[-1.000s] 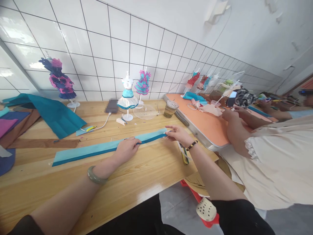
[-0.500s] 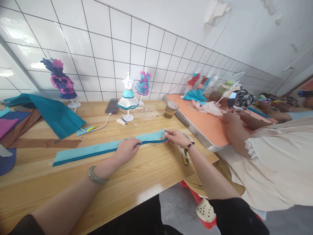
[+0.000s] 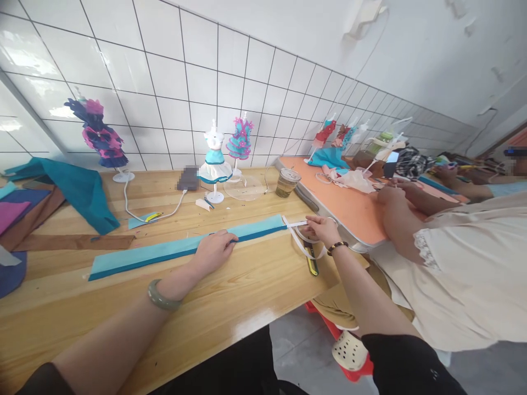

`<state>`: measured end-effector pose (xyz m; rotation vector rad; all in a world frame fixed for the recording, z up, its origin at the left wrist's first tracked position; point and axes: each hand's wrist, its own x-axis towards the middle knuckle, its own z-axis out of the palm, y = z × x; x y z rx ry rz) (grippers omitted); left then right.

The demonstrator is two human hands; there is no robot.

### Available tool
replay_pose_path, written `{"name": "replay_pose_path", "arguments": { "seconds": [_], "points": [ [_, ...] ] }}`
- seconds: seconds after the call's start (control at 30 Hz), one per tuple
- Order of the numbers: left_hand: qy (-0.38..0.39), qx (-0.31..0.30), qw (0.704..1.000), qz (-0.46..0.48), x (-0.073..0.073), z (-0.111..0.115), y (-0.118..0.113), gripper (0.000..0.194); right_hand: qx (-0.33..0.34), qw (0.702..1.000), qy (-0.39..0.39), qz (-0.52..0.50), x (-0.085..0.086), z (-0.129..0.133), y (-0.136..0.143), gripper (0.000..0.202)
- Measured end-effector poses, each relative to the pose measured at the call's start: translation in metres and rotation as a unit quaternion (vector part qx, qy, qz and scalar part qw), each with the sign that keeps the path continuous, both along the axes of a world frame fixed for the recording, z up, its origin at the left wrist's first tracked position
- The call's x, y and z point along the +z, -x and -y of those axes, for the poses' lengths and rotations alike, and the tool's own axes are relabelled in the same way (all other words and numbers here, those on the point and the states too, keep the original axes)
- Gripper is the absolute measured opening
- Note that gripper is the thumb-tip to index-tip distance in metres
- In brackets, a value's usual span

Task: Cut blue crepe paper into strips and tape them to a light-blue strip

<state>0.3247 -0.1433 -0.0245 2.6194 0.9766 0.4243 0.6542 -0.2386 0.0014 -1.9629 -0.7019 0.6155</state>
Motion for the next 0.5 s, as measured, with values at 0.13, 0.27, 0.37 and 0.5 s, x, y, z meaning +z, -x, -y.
{"name": "replay_pose_path", "arguments": {
  "seconds": [0.13,0.27,0.37,0.5],
  "points": [
    [0.007,0.002,1.0,-0.004,0.002,0.001,0.0,0.026,-0.044,0.999,0.005,0.027,-0.003,0.007,-0.026,0.026],
    [0.015,0.006,1.0,-0.01,0.003,0.001,0.0,0.026,-0.07,0.995,0.032,0.062,-0.003,0.016,-0.04,0.031],
    [0.014,0.005,1.0,-0.009,0.003,0.001,0.001,0.027,-0.051,0.992,0.082,0.079,0.003,0.022,-0.041,0.035],
    [0.013,0.001,1.0,-0.006,0.003,0.001,0.001,0.026,-0.019,0.977,0.177,0.114,0.025,0.022,-0.028,0.041]
  ]
}}
